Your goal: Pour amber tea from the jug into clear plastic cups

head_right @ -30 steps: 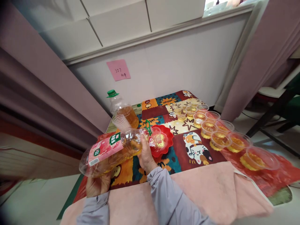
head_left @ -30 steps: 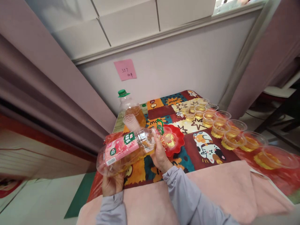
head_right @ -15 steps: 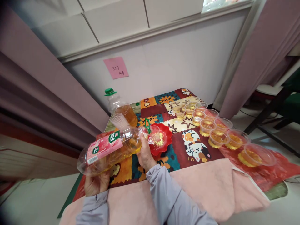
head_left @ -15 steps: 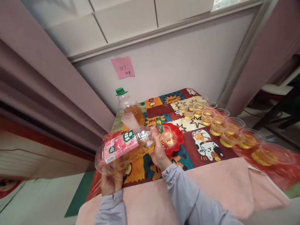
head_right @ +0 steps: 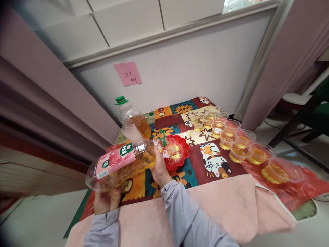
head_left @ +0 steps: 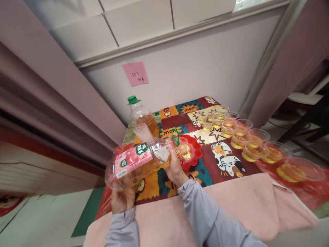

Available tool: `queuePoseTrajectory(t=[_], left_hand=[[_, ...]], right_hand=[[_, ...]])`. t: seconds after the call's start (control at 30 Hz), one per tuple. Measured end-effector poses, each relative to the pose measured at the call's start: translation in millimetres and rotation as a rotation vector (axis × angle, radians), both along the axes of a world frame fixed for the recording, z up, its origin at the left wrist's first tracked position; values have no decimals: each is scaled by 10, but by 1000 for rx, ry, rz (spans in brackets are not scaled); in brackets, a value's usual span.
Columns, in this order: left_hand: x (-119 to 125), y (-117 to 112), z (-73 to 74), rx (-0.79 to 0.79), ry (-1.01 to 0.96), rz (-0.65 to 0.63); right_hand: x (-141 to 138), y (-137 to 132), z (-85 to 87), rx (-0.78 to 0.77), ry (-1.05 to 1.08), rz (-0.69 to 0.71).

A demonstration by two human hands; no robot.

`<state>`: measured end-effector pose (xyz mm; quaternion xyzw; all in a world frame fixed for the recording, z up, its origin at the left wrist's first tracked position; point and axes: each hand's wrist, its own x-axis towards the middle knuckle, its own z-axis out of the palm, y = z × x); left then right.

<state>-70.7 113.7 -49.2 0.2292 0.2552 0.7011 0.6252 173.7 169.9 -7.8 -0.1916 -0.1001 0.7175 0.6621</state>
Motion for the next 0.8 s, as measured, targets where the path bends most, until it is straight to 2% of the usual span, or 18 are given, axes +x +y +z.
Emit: queuePoseTrajectory(t=[0.17, 0.57, 0.63, 0.8], left_hand=[[41, 3, 1, 38, -7, -8], [196, -21, 112, 39, 32, 103], [160, -13, 82, 39, 16, 77], [57, 23, -38, 178, -32, -37]], right_hand=[[-3, 3, 13, 10, 12, -12], [-8, -5, -13, 50, 16, -28], [-10, -9, -16, 57, 16, -30], [-16, -6, -14, 32, 30, -8]])
